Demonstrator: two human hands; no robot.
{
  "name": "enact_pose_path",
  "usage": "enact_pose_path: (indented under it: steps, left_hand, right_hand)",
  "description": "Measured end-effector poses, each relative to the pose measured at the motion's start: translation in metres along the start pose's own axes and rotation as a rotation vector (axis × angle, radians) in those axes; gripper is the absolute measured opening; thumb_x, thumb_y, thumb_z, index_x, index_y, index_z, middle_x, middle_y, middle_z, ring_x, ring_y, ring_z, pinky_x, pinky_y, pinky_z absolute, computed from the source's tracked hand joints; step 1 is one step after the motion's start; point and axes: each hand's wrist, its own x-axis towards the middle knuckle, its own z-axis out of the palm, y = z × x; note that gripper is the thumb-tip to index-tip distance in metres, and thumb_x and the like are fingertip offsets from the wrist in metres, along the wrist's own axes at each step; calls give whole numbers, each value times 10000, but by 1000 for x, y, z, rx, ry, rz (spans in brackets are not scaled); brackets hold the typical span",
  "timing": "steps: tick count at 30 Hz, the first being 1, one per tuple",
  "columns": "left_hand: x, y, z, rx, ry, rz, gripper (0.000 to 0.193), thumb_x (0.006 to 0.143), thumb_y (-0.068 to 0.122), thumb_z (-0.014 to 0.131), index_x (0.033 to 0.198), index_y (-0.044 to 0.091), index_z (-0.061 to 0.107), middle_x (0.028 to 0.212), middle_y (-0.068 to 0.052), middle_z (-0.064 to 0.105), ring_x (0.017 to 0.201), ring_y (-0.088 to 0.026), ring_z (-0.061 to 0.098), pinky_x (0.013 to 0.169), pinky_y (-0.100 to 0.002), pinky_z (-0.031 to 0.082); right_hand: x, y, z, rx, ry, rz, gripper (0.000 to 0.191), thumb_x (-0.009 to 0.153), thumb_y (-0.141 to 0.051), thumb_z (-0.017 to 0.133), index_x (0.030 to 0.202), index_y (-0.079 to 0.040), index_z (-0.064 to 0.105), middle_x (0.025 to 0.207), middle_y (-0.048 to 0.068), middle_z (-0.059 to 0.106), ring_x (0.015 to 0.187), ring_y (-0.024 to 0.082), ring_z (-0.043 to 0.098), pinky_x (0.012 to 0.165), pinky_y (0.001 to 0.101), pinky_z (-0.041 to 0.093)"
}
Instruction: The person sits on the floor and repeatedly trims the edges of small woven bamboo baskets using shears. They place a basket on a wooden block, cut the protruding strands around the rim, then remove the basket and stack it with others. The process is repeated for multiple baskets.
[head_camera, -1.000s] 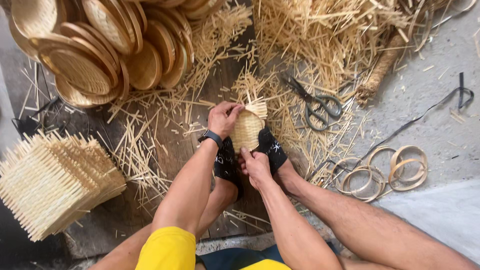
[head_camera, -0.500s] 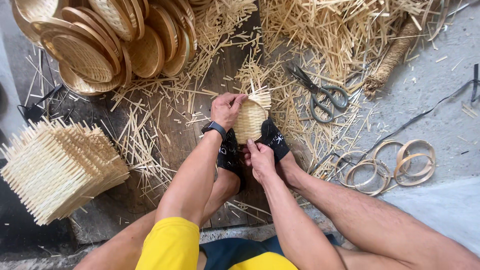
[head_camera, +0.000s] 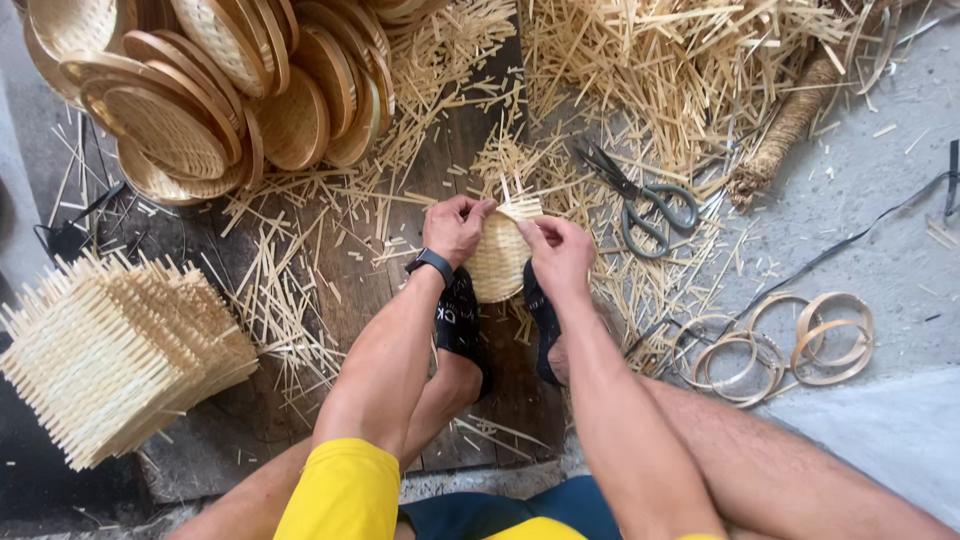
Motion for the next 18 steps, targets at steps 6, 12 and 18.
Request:
enact_pose_path:
  steps: [6,12,18]
  left_hand:
    - [20,-16,9,-104,-53,-95,382,855,409,805,785,35,773,615,-33,681,558,-98,563,549,-292,474]
    - [27,-36,16,-316,-96,-84,346,851,356,836,826,21,752,687,-1,681,618,-65,548,558,-259,458]
    - [30,-28,14,-360,-7,21,322,831,284,863,937,27,700,776,-13,702,695,-83,606,637,-245,512]
  right_hand:
    - [37,11,26,-85,-124,211,365,836,-357,869,738,-25,752,639,51,702,574,151,608,584,314,500]
    - [40,25,32,-111,-184,86,417,907,-355,835,731,-7,687,660,86,667,604,168,574,580,346,479]
    - [55,3,14,57,-52,-6,317,925,-390,719,887,-75,706,764,36,700,692,152,649,665,317,532]
